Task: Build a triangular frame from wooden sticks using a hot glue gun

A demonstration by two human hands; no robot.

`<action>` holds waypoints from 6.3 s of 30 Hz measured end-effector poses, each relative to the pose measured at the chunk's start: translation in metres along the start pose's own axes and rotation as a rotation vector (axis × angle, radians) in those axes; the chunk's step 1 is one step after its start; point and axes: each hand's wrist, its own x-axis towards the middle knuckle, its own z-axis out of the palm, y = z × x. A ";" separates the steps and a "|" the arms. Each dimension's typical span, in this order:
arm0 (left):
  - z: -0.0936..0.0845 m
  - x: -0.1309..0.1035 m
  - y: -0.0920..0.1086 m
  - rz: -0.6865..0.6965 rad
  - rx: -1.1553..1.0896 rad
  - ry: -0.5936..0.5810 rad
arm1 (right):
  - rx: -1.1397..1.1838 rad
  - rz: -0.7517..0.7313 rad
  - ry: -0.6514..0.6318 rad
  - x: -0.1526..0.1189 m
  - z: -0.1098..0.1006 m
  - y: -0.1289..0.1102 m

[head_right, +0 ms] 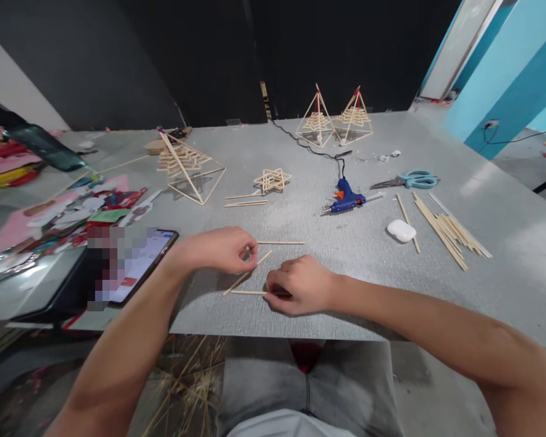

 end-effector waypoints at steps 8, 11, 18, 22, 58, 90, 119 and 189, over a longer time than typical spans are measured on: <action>0.004 0.006 0.005 -0.036 0.028 0.077 | 0.027 0.067 -0.067 0.003 -0.003 0.001; 0.004 0.007 0.005 -0.052 0.028 0.071 | 0.035 0.076 -0.079 0.003 -0.003 0.001; 0.003 0.006 0.005 -0.076 0.021 0.055 | 0.042 0.072 -0.081 0.003 -0.002 0.002; 0.003 0.007 0.005 -0.088 0.019 0.053 | 0.046 0.076 -0.088 0.003 -0.003 0.003; 0.002 0.004 0.005 -0.088 0.042 0.021 | 0.056 0.084 -0.079 0.003 -0.003 0.001; 0.003 0.006 0.004 -0.086 0.031 0.041 | 0.053 0.083 -0.098 0.004 -0.005 0.001; 0.005 0.007 -0.001 -0.049 0.044 0.017 | 0.072 0.064 -0.116 0.003 -0.010 0.003; 0.003 0.008 0.004 -0.071 0.047 0.021 | -0.483 0.675 -0.707 0.040 -0.112 -0.010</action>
